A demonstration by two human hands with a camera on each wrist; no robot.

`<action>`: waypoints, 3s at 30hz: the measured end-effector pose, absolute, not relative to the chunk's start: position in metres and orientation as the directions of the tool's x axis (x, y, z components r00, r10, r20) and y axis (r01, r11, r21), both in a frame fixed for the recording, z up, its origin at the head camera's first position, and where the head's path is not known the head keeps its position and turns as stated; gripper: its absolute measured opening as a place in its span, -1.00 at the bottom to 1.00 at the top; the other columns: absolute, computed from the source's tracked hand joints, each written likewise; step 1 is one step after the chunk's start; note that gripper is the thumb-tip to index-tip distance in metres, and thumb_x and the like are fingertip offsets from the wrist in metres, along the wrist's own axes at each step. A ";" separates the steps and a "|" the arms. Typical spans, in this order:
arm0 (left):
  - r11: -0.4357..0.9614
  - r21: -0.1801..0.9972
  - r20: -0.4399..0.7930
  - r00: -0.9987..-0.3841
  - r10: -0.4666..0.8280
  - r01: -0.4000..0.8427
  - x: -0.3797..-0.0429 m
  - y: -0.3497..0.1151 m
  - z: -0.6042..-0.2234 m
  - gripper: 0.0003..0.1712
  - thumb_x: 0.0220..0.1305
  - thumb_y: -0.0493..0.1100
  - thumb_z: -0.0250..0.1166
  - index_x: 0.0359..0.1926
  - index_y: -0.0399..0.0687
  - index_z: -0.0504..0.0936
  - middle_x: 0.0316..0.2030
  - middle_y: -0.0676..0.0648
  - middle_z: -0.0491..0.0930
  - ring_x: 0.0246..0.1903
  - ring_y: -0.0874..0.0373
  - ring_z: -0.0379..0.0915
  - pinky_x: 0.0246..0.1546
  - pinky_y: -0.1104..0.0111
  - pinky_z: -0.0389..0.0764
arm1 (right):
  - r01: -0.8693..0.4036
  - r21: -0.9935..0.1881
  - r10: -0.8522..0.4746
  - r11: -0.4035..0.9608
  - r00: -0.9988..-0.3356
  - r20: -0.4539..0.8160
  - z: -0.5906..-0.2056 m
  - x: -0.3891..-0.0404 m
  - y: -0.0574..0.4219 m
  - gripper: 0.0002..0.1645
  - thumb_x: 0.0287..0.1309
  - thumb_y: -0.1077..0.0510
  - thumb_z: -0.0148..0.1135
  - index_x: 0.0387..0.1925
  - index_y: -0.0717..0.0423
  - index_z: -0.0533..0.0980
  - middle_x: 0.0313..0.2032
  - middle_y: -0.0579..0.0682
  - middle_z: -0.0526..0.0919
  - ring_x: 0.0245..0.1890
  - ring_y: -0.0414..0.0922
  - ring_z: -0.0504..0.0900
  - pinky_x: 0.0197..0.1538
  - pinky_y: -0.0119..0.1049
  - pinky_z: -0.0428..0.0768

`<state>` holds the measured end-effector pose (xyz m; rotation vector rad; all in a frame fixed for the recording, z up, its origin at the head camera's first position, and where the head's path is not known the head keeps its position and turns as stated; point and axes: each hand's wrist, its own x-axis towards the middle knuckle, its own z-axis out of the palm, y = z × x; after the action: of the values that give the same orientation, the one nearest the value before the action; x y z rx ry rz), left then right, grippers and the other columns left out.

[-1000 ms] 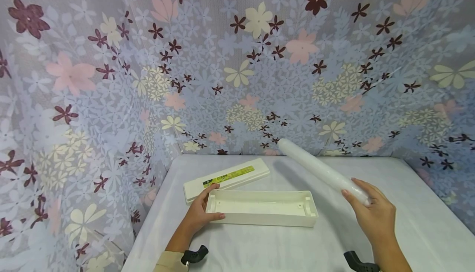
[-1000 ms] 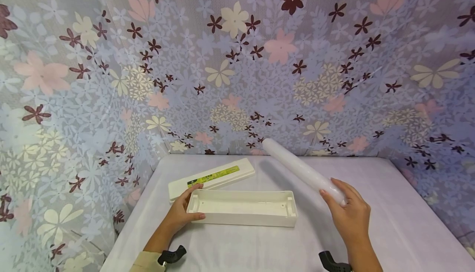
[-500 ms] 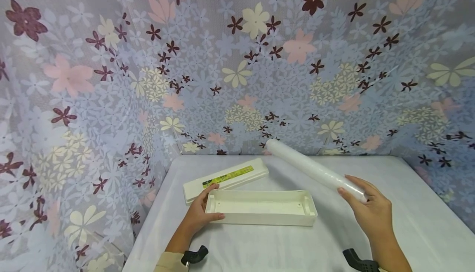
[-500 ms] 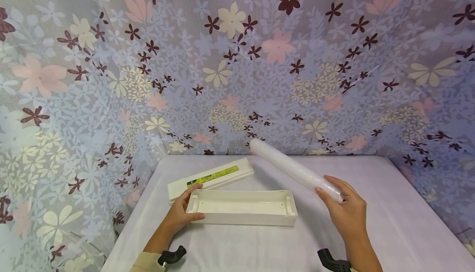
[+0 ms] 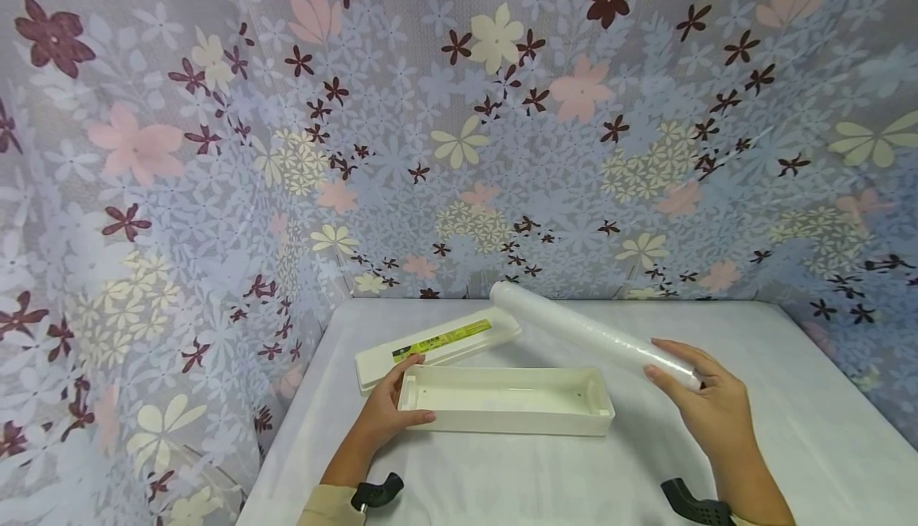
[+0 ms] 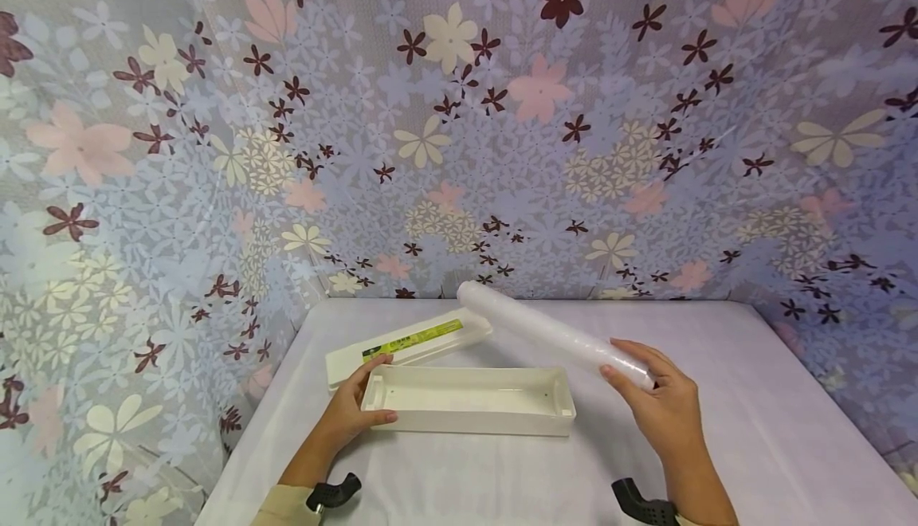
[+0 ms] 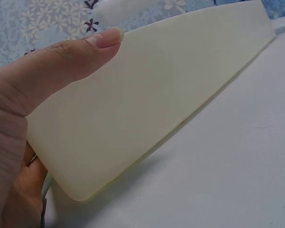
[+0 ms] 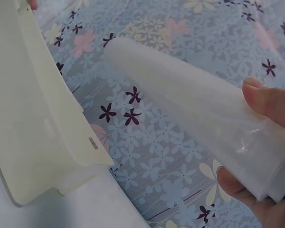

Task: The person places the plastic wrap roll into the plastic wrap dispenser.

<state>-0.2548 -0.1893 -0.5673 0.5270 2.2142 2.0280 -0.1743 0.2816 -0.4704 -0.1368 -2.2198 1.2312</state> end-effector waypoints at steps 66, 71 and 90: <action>0.041 0.979 0.177 -0.930 0.322 0.200 -0.258 -0.195 -0.567 0.16 -0.01 -0.36 0.70 0.59 -0.08 0.31 0.55 -0.09 0.23 0.33 -0.02 0.36 0.20 0.31 0.51 | -0.510 -0.835 -0.177 0.205 -0.859 0.481 -0.481 -0.208 0.233 -0.55 0.19 0.43 0.50 0.13 0.27 0.69 0.13 0.23 0.67 0.07 -0.16 0.68 -0.11 -0.30 0.71; 0.024 0.970 0.220 -0.917 0.332 0.241 -0.259 -0.193 -0.569 0.15 0.01 -0.38 0.69 0.59 -0.15 0.28 0.55 -0.14 0.23 0.39 -0.06 0.29 0.20 0.33 0.51 | -0.506 -0.839 -0.187 0.200 -0.860 0.475 -0.482 -0.213 0.227 -0.56 0.18 0.42 0.51 0.12 0.24 0.70 0.11 0.22 0.68 0.03 -0.15 0.70 -0.15 -0.31 0.71; 0.045 0.974 0.196 -0.926 0.323 0.222 -0.260 -0.191 -0.569 0.15 0.01 -0.38 0.68 0.59 -0.11 0.29 0.56 -0.14 0.21 0.34 -0.03 0.35 0.15 0.31 0.55 | -0.446 -0.872 -0.177 0.201 -0.892 0.416 -0.497 -0.217 0.223 -0.59 0.22 0.34 0.51 0.11 0.21 0.71 0.11 0.17 0.70 0.08 -0.17 0.67 -0.10 -0.30 0.70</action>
<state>-0.2604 -0.1906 -0.5692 0.5790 2.2140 2.0390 -0.2170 0.2232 -0.4969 0.5961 -2.2499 1.7568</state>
